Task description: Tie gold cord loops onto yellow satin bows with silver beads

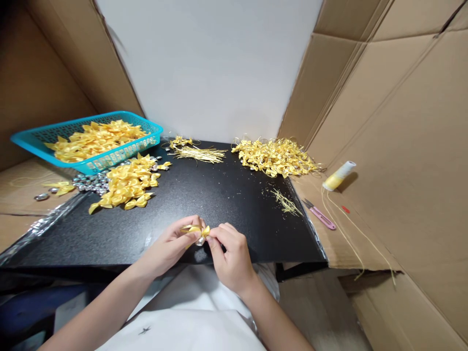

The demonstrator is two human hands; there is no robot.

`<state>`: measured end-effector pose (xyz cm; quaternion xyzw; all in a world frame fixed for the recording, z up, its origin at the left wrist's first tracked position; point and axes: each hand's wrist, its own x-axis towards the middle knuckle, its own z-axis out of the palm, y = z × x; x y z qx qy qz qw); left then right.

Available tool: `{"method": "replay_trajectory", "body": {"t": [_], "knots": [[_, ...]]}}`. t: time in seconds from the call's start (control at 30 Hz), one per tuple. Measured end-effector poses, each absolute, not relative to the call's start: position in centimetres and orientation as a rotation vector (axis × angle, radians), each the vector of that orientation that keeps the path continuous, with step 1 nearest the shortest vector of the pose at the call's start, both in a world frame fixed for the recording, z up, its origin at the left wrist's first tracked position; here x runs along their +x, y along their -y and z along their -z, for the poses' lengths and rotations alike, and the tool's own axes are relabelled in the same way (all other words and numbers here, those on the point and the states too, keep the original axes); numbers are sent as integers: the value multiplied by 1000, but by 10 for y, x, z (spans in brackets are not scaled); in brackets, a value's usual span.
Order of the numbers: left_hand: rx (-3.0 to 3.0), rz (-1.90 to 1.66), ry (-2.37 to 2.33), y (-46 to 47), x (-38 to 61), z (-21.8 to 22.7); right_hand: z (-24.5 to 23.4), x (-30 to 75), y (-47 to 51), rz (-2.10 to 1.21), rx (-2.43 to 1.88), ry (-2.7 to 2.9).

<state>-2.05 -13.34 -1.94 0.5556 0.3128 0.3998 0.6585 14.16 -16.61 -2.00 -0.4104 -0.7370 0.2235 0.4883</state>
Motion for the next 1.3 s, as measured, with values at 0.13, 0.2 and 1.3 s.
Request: {"method": "replay_trajectory", "body": {"t": [0.13,0.2,1.3], "knots": [[1274,-893,-710,133,-21,21,20,142,166,-532,-1000,1787],[1273,-893,-704,133,-22,22,20,142,166,-528,-1004,1783],[1255,-1063,-667,132,-19,20,23,138,164,-601,-1074,1578]]}}
